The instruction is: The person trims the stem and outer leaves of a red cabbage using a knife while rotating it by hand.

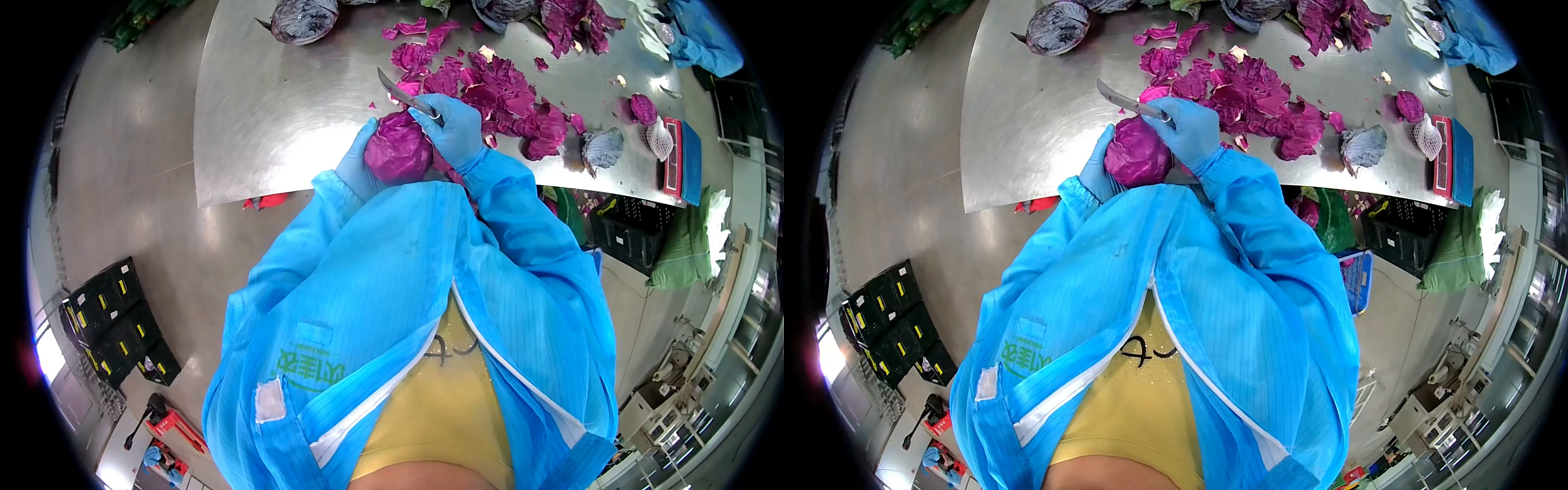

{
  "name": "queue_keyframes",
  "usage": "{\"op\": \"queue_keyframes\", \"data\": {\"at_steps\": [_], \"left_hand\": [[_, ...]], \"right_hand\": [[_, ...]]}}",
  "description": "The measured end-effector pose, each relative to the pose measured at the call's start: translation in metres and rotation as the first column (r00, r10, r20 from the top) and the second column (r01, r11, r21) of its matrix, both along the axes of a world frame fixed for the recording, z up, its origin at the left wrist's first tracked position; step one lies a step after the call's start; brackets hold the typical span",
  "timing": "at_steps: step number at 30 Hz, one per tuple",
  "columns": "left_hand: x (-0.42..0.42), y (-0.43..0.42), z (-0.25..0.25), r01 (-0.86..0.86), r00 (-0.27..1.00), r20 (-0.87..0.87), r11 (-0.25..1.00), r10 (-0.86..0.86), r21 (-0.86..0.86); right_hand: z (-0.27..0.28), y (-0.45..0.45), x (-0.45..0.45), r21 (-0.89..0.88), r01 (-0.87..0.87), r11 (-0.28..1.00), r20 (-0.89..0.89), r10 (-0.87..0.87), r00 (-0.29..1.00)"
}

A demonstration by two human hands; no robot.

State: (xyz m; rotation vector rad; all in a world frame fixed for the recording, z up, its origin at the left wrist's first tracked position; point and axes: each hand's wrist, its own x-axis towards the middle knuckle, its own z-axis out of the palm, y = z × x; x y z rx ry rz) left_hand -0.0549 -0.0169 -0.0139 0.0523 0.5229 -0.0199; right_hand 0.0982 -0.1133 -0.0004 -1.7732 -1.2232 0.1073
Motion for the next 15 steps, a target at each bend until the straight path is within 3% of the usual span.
{"op": "queue_keyframes", "data": {"at_steps": [4, 6, 11, 13, 15], "left_hand": [[0.002, 0.002, 0.016, 0.033, 0.999, -0.025, 0.999, -0.033, 0.01], [0.006, -0.004, 0.025, 0.064, 0.991, -0.128, 0.984, -0.043, 0.168], [0.005, -0.005, 0.016, 0.1, 0.992, -0.084, 0.993, -0.095, 0.061], [0.005, -0.005, 0.018, 0.111, 0.992, -0.068, 0.993, -0.108, 0.036], [0.006, -0.004, 0.022, 0.114, 0.98, -0.181, 0.975, -0.08, 0.191]], "right_hand": [[0.007, 0.0, -0.003, 0.064, 0.009, 0.998, -0.008, -0.009, 1.0], [0.019, 0.002, -0.002, 0.078, 0.046, 0.996, -0.056, -0.042, 0.998], [0.024, 0.008, 0.004, 0.144, 0.059, 0.988, -0.089, -0.047, 0.995], [0.021, 0.006, 0.011, -0.045, 0.219, 0.975, -0.035, -0.22, 0.975], [0.016, 0.008, 0.017, -0.051, 0.211, 0.976, -0.049, -0.214, 0.976]]}}
